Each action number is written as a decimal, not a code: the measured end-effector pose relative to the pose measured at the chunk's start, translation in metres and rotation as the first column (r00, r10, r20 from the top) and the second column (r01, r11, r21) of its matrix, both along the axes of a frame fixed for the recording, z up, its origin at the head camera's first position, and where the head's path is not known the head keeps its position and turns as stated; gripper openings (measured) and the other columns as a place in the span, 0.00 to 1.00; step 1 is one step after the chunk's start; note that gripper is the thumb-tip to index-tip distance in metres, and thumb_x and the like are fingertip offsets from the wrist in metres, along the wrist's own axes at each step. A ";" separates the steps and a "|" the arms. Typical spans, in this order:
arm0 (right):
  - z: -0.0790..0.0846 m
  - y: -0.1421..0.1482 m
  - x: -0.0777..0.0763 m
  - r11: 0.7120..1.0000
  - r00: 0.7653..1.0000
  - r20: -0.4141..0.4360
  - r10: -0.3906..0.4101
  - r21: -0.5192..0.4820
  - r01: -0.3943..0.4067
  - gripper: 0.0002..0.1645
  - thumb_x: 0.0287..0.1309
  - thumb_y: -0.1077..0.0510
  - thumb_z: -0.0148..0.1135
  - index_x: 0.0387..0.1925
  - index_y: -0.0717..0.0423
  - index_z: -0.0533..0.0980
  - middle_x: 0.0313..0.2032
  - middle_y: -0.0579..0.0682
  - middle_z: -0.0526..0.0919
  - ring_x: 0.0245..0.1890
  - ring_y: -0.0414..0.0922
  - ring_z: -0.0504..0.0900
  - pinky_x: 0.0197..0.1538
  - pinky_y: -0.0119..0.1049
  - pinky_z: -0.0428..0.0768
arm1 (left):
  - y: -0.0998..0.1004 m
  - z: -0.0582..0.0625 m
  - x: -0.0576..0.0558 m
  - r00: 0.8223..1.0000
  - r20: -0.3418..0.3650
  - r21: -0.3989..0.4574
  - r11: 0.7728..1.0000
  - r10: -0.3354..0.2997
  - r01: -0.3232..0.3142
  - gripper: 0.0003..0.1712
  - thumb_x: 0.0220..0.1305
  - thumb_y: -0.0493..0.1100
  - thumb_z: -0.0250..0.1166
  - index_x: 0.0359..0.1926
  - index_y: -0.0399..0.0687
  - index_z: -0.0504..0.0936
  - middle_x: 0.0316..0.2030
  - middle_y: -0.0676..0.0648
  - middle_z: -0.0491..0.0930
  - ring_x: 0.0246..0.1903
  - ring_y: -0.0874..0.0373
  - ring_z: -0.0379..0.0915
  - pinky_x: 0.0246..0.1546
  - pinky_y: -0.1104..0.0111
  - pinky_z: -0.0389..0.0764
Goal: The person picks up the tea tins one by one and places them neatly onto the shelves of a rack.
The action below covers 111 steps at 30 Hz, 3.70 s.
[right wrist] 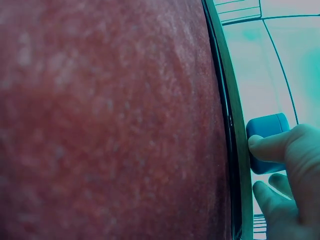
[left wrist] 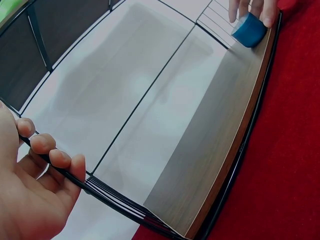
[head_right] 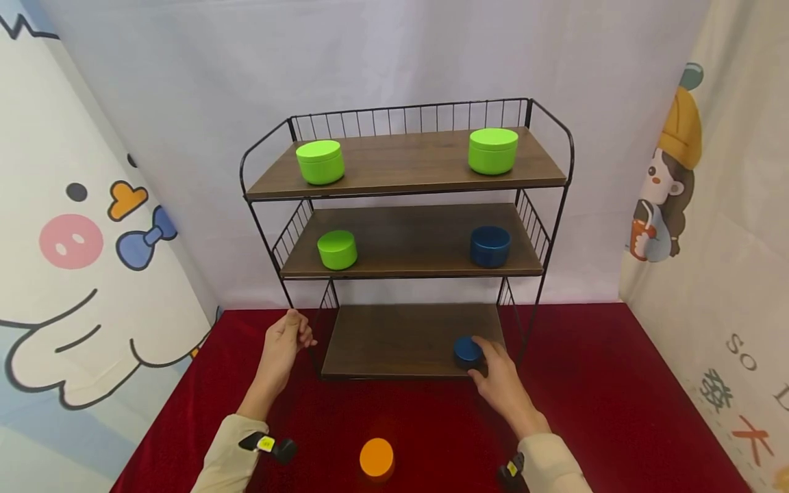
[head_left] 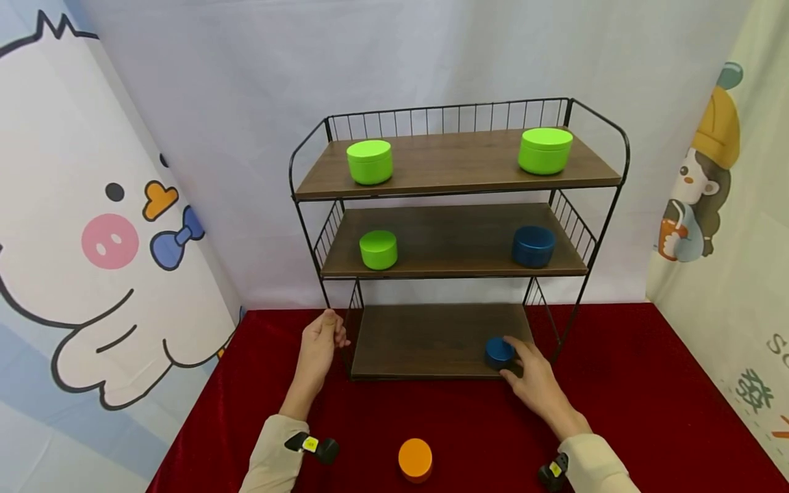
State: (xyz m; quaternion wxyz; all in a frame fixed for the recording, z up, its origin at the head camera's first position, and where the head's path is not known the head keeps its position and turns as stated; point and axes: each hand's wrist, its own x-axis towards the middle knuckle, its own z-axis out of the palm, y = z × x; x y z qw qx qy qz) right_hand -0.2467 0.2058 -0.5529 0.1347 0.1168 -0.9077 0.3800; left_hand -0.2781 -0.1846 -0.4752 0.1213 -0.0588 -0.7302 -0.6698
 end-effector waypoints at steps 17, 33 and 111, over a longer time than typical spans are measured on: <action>0.016 -0.009 0.033 1.000 0.999 -0.029 -0.028 0.003 0.028 0.45 0.63 0.60 0.71 0.75 0.61 0.60 0.71 0.71 0.62 0.70 0.70 0.63 0.63 0.71 0.72 | 0.000 0.000 0.000 1.000 -0.004 -0.002 1.000 -0.006 0.006 0.31 0.84 0.52 0.41 0.32 0.25 0.64 0.23 0.44 0.63 0.26 0.59 0.65 0.37 0.68 0.82; 0.034 -0.034 0.074 1.000 0.993 -0.117 0.018 -0.023 -0.021 0.46 0.60 0.60 0.75 0.74 0.61 0.61 0.70 0.68 0.65 0.68 0.68 0.68 0.61 0.69 0.75 | 0.000 0.000 -0.001 1.000 -0.002 -0.007 1.000 -0.008 0.008 0.32 0.84 0.53 0.41 0.32 0.26 0.64 0.23 0.43 0.64 0.26 0.58 0.66 0.37 0.68 0.82; -0.006 -0.111 0.118 0.876 0.874 0.076 0.481 -0.006 -0.482 0.42 0.67 0.47 0.69 0.74 0.59 0.64 0.71 0.62 0.67 0.64 0.61 0.74 0.59 0.45 0.84 | -0.001 -0.014 0.008 0.989 -0.110 0.082 0.992 0.101 -0.092 0.09 0.77 0.37 0.58 0.47 0.33 0.81 0.34 0.43 0.81 0.37 0.53 0.83 0.43 0.71 0.86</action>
